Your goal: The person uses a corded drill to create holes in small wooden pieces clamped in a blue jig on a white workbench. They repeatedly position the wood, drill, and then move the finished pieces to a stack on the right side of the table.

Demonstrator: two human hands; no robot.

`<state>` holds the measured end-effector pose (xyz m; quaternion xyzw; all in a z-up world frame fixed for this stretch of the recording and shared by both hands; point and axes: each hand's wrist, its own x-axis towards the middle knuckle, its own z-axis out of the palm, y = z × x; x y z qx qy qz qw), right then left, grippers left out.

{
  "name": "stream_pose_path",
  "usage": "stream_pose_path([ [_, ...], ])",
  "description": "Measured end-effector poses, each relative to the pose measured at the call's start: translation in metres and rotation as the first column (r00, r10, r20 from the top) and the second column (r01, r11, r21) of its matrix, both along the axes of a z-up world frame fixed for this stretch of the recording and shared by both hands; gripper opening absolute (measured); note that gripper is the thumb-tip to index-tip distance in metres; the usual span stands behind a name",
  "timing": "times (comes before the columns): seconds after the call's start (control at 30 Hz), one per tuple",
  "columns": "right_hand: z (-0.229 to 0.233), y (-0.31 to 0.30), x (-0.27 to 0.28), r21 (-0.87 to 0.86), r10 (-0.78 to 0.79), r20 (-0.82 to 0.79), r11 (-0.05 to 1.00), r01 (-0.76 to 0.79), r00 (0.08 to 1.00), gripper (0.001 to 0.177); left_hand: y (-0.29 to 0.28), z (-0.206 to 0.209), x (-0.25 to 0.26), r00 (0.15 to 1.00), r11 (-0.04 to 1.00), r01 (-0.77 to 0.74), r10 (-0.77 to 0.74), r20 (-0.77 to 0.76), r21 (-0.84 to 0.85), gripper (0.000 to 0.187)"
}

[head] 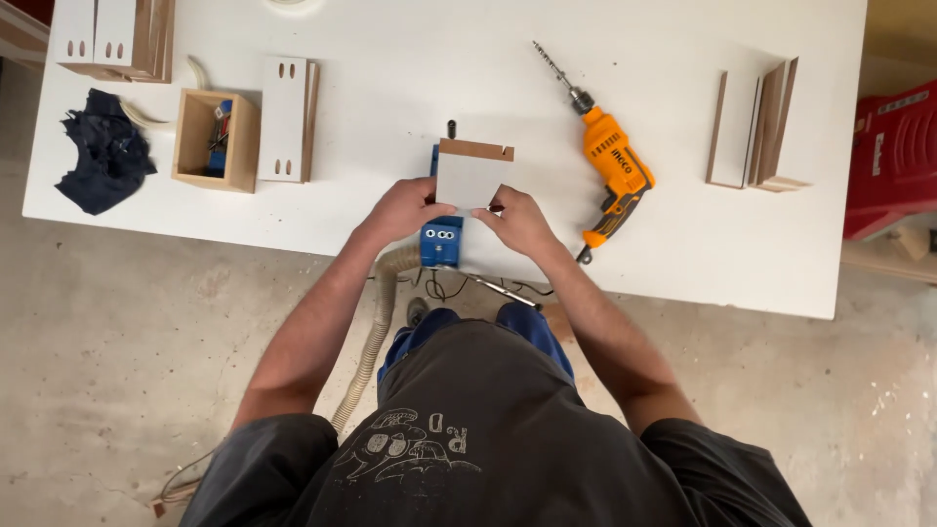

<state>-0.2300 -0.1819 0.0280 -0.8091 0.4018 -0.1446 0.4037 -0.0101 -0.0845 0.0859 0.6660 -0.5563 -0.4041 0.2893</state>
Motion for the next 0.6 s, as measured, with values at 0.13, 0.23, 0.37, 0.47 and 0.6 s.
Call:
stream_pose_path([
  [0.13,-0.009,0.017,0.02,0.029,0.025,-0.138,0.999,-0.021,0.99,0.04,0.002,-0.052,0.032,0.991,0.99,0.133,-0.134,-0.03,-0.041,0.039],
  [0.23,-0.015,0.032,0.027,0.079,0.035,-0.165,0.997,-0.022,0.986,0.033,0.009,-0.051,0.04,0.978,0.979,0.197,-0.199,-0.064,-0.045,0.044],
  [0.37,-0.028,0.045,0.033,0.061,0.001,-0.193,0.998,0.011,0.981,0.038,0.011,-0.076,0.053,0.962,0.964,0.267,-0.267,-0.065,0.002,0.046],
  [0.47,-0.029,0.048,0.037,0.093,0.026,-0.212,0.996,-0.007,0.977,0.04,0.016,-0.092,0.057,0.95,0.953,0.303,-0.299,-0.095,0.027,0.049],
  [0.6,-0.011,0.055,0.038,0.184,0.141,-0.298,0.979,-0.088,0.944,0.058,0.025,-0.089,0.063,0.944,0.941,0.325,-0.317,-0.086,0.09,0.057],
])
